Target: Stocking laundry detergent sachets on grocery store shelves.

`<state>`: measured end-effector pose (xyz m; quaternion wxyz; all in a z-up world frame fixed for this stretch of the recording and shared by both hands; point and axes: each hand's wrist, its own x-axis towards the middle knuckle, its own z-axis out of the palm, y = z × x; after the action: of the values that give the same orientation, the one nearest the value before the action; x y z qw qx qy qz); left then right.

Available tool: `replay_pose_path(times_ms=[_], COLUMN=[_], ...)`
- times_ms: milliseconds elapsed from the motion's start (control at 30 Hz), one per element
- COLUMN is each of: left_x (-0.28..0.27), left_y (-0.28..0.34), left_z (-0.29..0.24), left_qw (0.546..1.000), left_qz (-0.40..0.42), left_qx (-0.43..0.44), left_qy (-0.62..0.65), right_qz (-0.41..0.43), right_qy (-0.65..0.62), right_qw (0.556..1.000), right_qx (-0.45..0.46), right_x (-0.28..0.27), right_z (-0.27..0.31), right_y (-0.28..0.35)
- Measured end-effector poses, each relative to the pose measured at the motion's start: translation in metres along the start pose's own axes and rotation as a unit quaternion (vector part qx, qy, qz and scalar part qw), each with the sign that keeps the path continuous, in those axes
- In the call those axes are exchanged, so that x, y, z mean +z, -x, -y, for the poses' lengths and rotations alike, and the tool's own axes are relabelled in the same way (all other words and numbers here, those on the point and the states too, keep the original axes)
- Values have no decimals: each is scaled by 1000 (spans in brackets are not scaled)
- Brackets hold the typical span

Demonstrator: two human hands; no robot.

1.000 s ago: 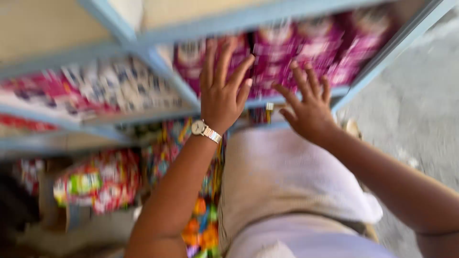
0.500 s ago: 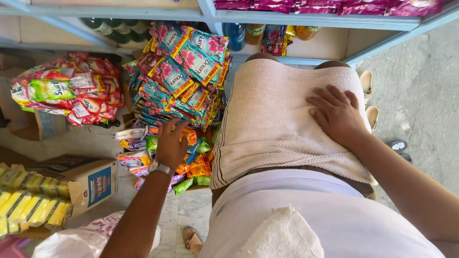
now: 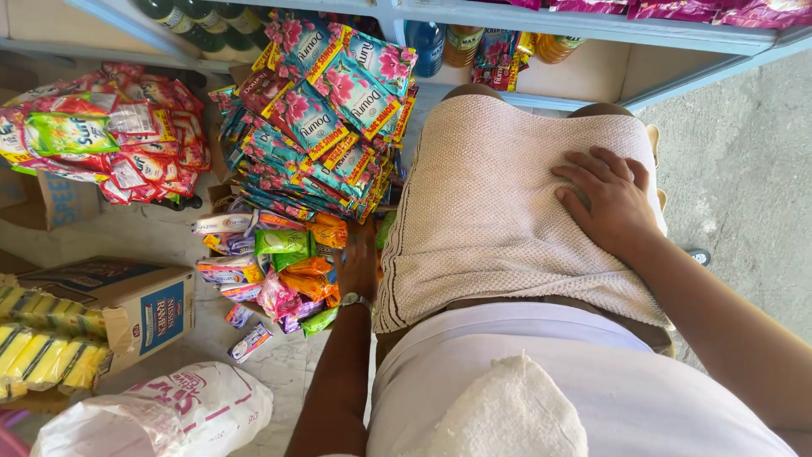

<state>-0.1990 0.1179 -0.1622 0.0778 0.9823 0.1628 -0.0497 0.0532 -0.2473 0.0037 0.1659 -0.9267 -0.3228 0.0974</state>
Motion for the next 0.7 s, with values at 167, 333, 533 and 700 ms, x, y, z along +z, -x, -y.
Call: replay_pose_path(times_ms=[167,333,533,700], left_x=[36,80,95,8], left_y=[-18,-29,-47,-65], left_z=[8,27,47,39], left_qw=[934,882,922,951], left_qz=[143,143,123,154], left_qx=[159,193,200,218], left_qy=[-287,-405,-309,-155], right_qz=[0,-8,-1,-4], right_qy=[-10,-25,-26,-21], right_qw=[1000,999,1000,1000], right_qx=[15,20,13,11], right_x=[-6,-6,-5,-3], right_z=[-1,-4,-8,-11], right_y=[2,1,0,-2])
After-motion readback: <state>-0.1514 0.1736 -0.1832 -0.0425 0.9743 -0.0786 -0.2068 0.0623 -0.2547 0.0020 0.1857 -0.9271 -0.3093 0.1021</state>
